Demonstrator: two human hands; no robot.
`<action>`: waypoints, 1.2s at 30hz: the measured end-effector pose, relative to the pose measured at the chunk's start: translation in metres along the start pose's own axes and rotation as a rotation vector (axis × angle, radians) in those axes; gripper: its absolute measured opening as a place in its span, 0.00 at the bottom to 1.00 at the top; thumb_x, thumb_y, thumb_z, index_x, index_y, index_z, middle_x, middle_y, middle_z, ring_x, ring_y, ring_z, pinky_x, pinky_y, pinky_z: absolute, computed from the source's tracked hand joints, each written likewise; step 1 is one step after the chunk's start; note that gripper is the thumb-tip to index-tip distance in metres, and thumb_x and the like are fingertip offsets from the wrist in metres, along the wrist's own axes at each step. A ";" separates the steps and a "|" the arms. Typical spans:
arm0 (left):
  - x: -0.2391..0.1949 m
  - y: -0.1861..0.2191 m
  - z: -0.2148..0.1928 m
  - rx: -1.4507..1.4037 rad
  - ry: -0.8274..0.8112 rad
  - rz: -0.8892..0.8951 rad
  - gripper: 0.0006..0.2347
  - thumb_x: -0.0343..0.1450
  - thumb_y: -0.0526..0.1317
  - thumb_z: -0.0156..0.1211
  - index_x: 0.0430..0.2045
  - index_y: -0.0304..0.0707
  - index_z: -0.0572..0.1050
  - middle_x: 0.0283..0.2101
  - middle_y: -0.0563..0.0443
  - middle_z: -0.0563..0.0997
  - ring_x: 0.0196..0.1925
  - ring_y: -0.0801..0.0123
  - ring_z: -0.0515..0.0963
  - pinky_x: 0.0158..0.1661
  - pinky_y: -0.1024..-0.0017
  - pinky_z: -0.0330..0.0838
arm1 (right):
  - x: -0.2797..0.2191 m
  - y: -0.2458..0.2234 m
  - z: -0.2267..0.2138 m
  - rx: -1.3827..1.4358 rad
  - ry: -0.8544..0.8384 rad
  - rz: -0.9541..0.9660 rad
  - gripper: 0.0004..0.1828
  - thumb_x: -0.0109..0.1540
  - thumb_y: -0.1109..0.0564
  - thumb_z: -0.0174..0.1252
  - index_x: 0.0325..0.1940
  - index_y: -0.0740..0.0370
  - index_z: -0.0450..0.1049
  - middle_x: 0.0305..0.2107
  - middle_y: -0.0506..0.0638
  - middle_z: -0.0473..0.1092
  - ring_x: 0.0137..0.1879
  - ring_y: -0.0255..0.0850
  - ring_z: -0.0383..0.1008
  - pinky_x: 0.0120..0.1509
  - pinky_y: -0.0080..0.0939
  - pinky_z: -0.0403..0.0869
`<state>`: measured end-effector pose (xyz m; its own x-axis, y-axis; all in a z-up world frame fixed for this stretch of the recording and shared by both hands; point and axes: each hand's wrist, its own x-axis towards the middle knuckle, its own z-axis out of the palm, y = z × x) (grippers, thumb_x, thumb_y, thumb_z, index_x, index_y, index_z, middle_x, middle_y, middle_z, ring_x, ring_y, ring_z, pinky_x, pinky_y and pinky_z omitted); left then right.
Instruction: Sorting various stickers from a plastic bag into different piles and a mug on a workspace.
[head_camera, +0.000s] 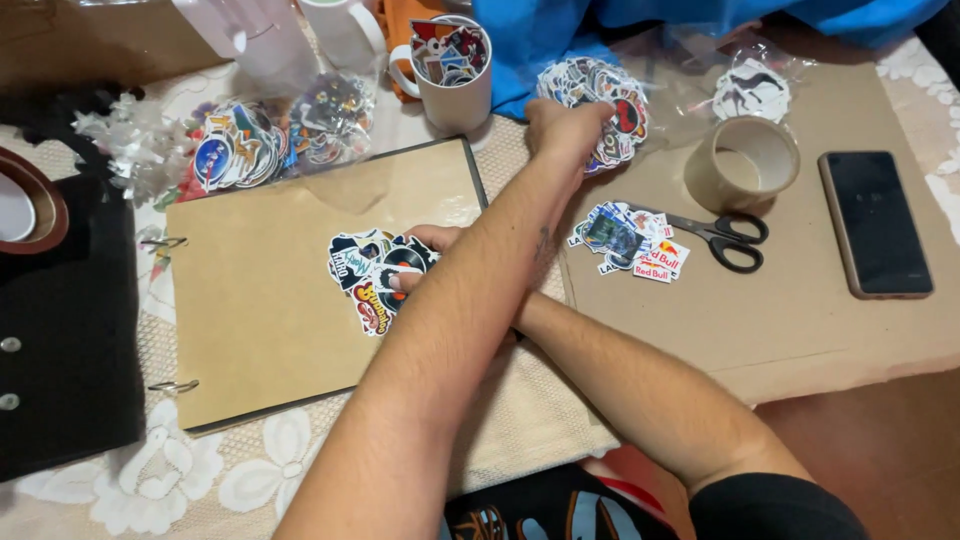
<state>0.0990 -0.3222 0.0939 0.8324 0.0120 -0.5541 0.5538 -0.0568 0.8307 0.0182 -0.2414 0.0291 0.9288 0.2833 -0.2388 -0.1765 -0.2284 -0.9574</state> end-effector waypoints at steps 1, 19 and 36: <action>-0.002 0.002 0.000 0.002 0.006 -0.003 0.32 0.62 0.37 0.69 0.60 0.32 0.58 0.58 0.34 0.73 0.53 0.46 0.79 0.42 0.57 0.82 | 0.001 0.000 -0.001 0.004 -0.005 0.000 0.22 0.50 0.52 0.74 0.48 0.53 0.80 0.32 0.47 0.79 0.36 0.33 0.77 0.42 0.30 0.77; -0.039 -0.100 -0.308 0.061 -0.009 0.938 0.29 0.76 0.46 0.58 0.67 0.41 0.47 0.71 0.29 0.56 0.76 0.43 0.55 0.74 0.54 0.50 | 0.002 -0.025 0.004 0.238 0.007 -0.054 0.16 0.54 0.56 0.69 0.44 0.60 0.76 0.36 0.48 0.79 0.38 0.33 0.79 0.42 0.34 0.81; -0.010 -0.140 -0.313 -0.570 -0.367 0.424 0.18 0.63 0.24 0.68 0.46 0.31 0.73 0.36 0.45 0.84 0.36 0.65 0.86 0.35 0.69 0.84 | 0.033 -0.014 0.034 -0.229 0.101 -0.401 0.25 0.55 0.57 0.74 0.54 0.64 0.77 0.41 0.57 0.75 0.50 0.42 0.74 0.59 0.45 0.72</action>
<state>0.0195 -0.0016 0.0003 0.9692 -0.2314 -0.0844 0.1997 0.5377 0.8192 0.0405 -0.1971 0.0292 0.9381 0.3018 0.1702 0.2683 -0.3221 -0.9079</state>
